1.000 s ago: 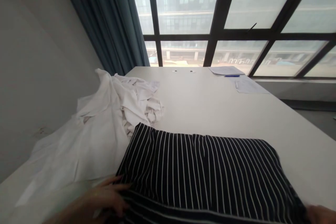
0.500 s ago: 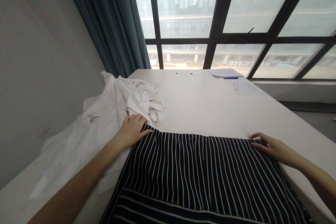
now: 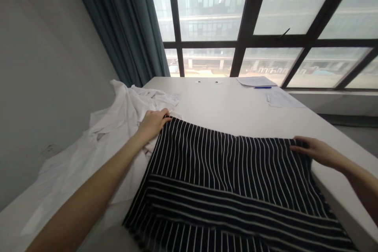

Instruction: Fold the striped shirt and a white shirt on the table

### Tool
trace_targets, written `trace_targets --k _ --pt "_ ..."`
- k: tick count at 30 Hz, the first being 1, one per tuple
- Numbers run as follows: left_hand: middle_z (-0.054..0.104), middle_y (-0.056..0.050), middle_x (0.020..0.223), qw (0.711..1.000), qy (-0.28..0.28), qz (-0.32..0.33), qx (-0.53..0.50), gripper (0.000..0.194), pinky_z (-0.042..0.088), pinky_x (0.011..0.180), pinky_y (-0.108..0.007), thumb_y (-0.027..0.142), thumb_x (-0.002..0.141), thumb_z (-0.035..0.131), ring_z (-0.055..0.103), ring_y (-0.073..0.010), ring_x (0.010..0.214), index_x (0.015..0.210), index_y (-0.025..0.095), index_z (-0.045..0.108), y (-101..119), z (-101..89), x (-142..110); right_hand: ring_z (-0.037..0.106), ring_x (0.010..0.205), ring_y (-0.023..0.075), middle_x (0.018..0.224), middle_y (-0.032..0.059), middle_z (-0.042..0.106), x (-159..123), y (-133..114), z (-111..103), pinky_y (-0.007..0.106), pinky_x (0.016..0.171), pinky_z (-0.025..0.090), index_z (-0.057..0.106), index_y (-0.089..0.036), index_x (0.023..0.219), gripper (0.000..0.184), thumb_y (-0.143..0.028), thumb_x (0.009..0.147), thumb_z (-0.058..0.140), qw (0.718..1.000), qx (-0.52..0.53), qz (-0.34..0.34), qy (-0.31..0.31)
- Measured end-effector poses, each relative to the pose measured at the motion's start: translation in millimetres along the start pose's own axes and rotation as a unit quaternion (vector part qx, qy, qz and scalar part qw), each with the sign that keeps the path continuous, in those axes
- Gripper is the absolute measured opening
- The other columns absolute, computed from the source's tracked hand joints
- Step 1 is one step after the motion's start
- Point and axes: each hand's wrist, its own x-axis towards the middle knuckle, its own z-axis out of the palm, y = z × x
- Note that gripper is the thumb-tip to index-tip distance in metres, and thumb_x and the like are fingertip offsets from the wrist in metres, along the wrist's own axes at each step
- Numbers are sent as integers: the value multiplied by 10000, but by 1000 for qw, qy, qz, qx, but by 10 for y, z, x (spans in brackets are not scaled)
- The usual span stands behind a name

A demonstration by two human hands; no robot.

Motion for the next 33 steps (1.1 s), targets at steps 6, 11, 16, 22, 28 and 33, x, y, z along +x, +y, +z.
trace_targets --k 6,11,16,22,28,33 --pt "672 -153 1081 996 17 -54 68 198 355 964 -474 267 906 572 593 -323 1070 1070 160 605 95 113 406 615 1013 402 1097 270 643 357 -157 211 508 796 490 582 -135 1099 475 -504 825 462 998 -48 18 39" --pt "578 -143 1278 993 31 116 12 237 302 1066 -465 251 918 557 477 -294 1263 1135 166 598 476 211 -179 569 1141 346 1226 197 592 -90 -312 333 485 945 465 558 -169 1227 523 -513 841 483 998 -29 -60 4" --pt "580 -102 1289 982 -4 183 -38 216 341 1074 -500 253 928 540 468 -290 1280 1124 192 608 695 288 -1058 649 965 317 1102 163 648 -787 -275 307 474 858 523 584 -180 1216 517 -552 888 438 996 -41 -82 10" --pt "502 -136 1354 982 10 174 -76 500 419 1057 -506 410 874 633 444 -315 1297 1297 179 501 392 242 -1535 650 653 266 794 98 657 -1224 -163 289 392 604 540 565 -167 1235 650 -661 836 427 999 21 33 -17" --pt "513 -135 1296 983 61 168 -44 262 459 1026 -466 168 936 488 499 -282 1225 1186 166 568 319 234 -1639 648 577 255 744 68 675 -1312 -311 259 351 507 488 593 -193 1201 701 -706 737 477 988 76 132 -5" --pt "574 -156 1185 988 77 133 19 314 518 863 -502 162 878 589 568 -319 1047 1193 160 602 415 253 -1672 674 638 281 751 67 706 -1318 -397 222 376 559 508 614 -212 1193 681 -663 693 519 983 101 155 13"
